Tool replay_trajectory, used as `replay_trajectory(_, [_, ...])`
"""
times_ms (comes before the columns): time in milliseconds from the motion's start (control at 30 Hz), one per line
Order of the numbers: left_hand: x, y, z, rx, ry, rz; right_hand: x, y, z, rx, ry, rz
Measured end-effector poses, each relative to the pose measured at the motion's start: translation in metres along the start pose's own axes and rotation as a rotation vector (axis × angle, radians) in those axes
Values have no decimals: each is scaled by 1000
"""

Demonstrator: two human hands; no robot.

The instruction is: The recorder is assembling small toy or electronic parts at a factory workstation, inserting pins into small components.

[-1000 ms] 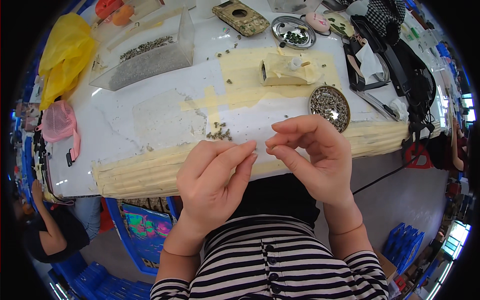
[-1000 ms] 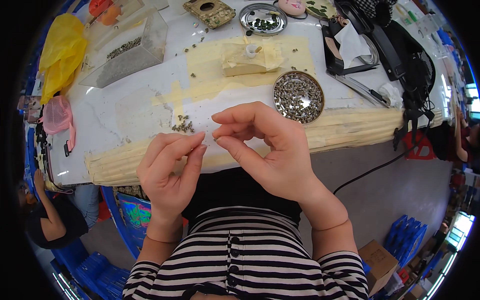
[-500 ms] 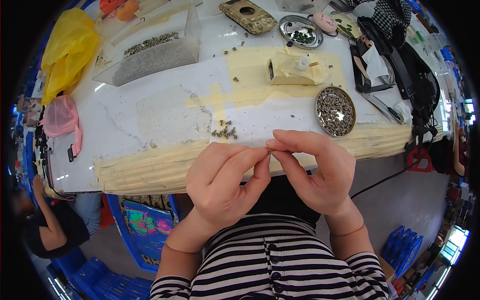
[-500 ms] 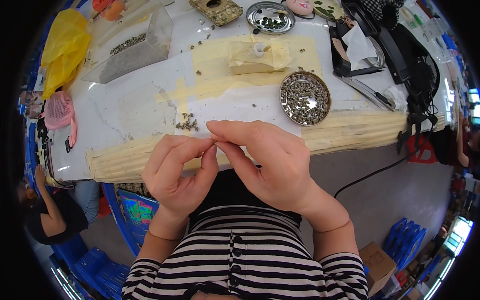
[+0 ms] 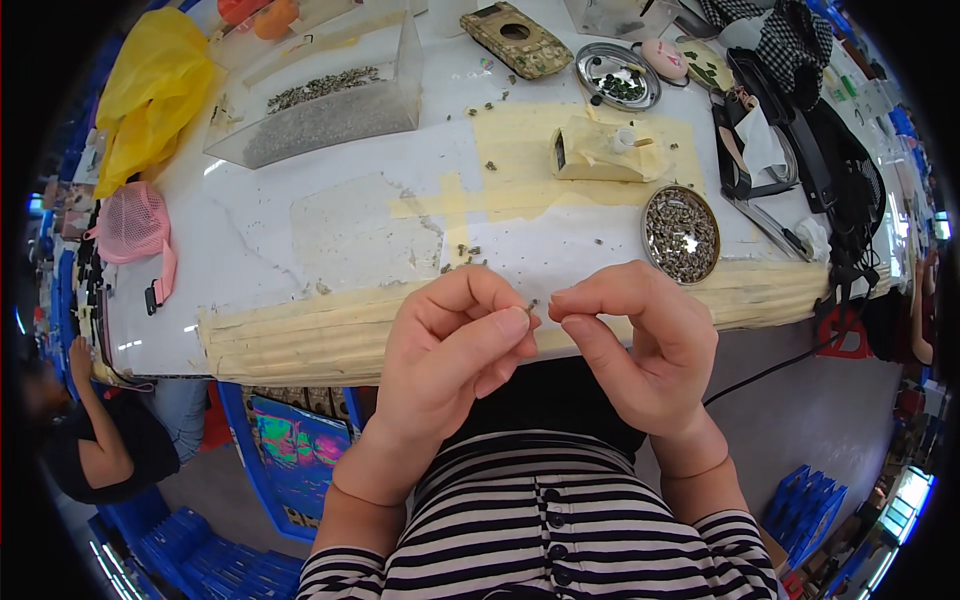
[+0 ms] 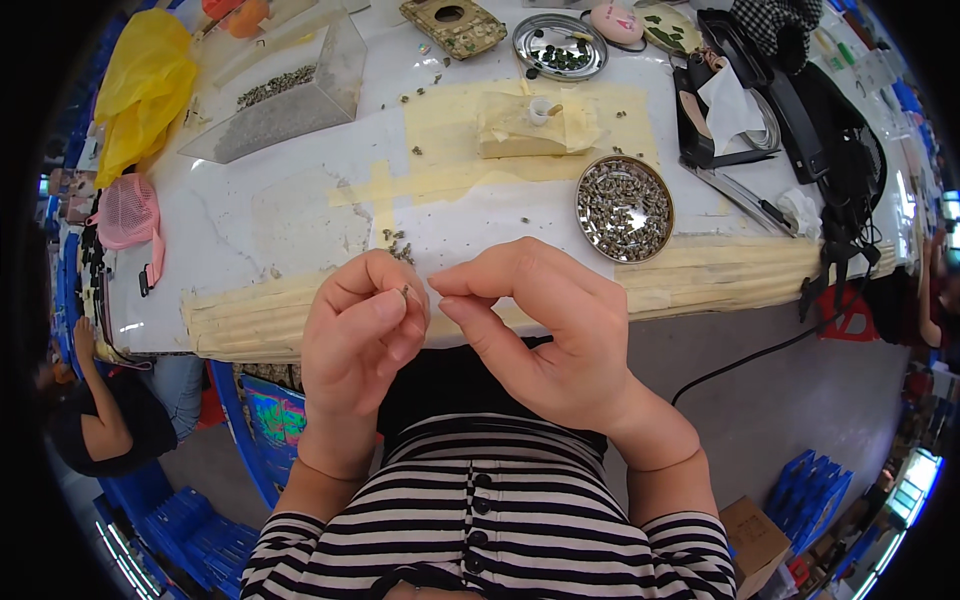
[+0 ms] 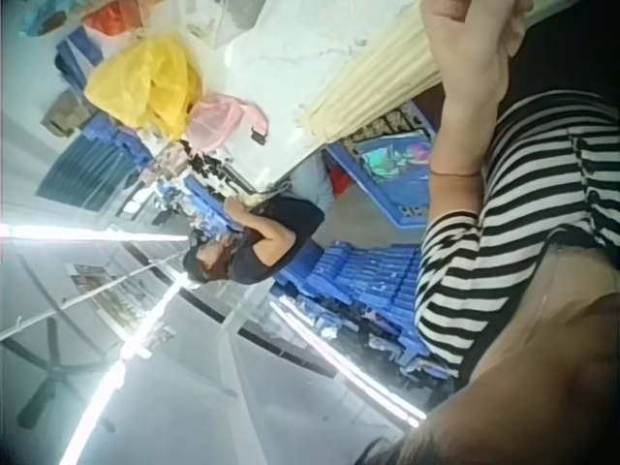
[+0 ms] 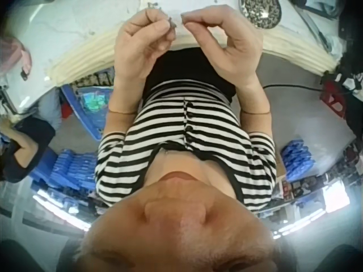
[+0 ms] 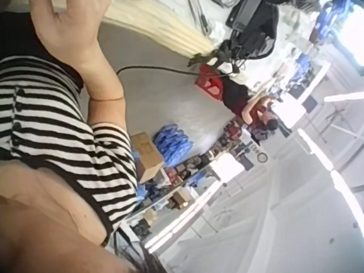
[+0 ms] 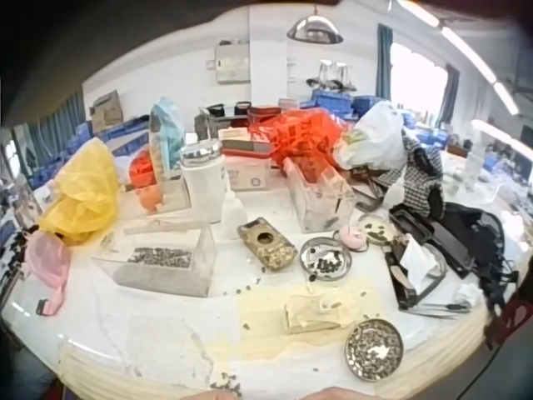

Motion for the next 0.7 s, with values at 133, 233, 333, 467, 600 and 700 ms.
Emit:
replay_trajectory(133, [6,2,6,23,-230,-134,2,2,3,58,75,76])
replay_trajectory(233, [11,2,7,0,-335,-185,-5,4,5,43,148,99])
replay_trajectory(333, [15,2,8,-16,-412,-219,-9,5,6,61,199,140])
replay_trajectory(467, [19,0,8,-19,-483,-256,-10,6,7,98,237,185])
replay_trajectory(600, [20,-1,8,-11,-513,-264,-11,7,8,116,258,221])
replay_trajectory(700, [22,-1,6,-2,-509,-258,-11,7,8,113,259,228])
Point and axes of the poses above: each hand's wrist, its own y-axis towards the middle knuckle, its own z-axis out of the palm, x = y × z, the point moved 5 cm from there along y, towards the middle knuckle, and after that the axes turned 14 degrees about z, right-handed, at the moved point
